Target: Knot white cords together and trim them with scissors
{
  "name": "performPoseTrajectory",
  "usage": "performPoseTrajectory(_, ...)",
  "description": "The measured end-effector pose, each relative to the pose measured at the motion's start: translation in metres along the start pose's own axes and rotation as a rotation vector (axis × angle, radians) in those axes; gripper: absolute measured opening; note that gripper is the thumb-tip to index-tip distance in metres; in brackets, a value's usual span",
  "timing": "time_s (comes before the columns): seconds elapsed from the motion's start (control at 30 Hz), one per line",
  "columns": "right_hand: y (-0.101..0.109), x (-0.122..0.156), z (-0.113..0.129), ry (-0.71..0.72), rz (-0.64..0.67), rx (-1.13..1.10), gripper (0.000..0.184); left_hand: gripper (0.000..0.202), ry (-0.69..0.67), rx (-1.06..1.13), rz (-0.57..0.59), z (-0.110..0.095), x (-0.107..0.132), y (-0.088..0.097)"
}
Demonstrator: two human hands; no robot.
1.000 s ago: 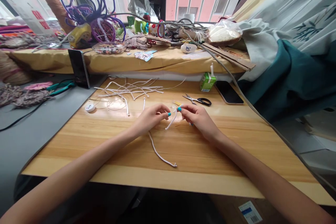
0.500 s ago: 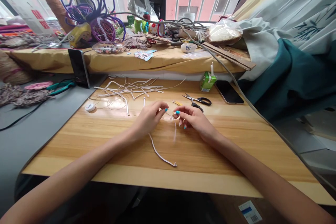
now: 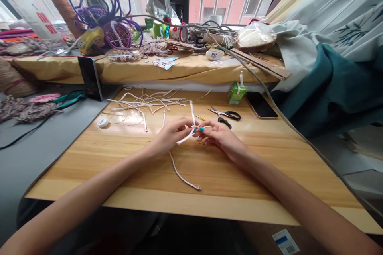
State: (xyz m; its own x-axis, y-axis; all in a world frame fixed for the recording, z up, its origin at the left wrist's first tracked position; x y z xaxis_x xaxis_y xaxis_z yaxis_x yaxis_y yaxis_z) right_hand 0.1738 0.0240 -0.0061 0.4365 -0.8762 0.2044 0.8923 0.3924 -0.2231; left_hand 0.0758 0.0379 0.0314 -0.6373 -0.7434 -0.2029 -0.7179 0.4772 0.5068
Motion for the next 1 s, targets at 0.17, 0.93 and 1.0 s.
performPoseTrajectory(0.17,-0.002,0.001,0.011,0.102,-0.007,0.397,0.009,0.017,-0.002,0.044,0.007,-0.003,0.0,0.0)
performPoseTrajectory(0.93,0.048,0.008,0.046,0.312,-0.439,1.146,0.014,0.03,-0.179,-0.308,-0.227,-0.011,0.001,0.034)
performPoseTrajectory(1.0,0.053,0.012,0.051,0.361,-0.441,0.866,0.018,0.032,-0.245,-0.413,-0.272,-0.017,0.004,0.035)
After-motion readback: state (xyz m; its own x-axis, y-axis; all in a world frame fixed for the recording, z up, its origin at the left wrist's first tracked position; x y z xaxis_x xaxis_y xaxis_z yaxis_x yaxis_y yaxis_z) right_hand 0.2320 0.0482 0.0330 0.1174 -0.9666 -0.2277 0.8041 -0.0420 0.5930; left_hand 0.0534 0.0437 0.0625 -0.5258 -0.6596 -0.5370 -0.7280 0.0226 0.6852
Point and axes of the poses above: each hand's wrist, its own x-axis away from the middle knuckle, its own y-axis out of the back of the hand, z = x × y, the point moved 9 cm from there along -x, towards the middle knuckle, and after that the axes turned 8 degrees about z, right-handed, at the moved point
